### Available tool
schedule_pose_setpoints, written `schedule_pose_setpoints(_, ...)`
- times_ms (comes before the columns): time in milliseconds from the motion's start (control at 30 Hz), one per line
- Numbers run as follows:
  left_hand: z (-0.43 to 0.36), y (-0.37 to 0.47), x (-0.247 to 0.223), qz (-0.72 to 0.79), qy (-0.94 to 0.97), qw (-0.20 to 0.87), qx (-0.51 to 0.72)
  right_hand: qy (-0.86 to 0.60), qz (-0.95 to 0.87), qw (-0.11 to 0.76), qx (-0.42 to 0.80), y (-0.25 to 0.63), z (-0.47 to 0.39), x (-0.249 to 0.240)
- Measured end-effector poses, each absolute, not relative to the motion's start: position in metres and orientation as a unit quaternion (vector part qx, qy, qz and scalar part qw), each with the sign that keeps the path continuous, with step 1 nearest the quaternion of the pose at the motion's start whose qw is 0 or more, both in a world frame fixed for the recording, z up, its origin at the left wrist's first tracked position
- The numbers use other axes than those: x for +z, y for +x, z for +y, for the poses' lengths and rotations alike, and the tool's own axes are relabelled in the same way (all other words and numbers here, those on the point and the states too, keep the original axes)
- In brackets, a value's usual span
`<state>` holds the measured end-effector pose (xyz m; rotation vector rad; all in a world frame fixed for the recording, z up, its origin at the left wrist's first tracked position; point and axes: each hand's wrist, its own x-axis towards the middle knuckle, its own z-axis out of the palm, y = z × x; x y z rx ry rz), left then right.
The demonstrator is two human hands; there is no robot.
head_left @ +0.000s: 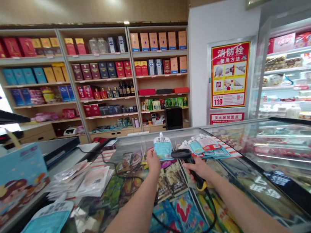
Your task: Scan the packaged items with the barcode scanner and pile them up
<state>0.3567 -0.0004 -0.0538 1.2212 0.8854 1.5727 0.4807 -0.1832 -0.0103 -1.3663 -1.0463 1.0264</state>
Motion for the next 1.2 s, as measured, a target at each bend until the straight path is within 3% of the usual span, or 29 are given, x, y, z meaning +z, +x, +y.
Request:
schedule_pose_setpoints(1033,-0.005,0.359,-0.055,0.378,0.449,0.488,0.646,-0.573,-0.451,0.527,0.436,0.474,-0.185,-0.014)
schedule_pose_setpoints(1200,-0.02,0.333,-0.041,0.375,0.423,0.534,0.629,-0.569,-0.462,0.511,0.448,0.457,-0.186,-0.009)
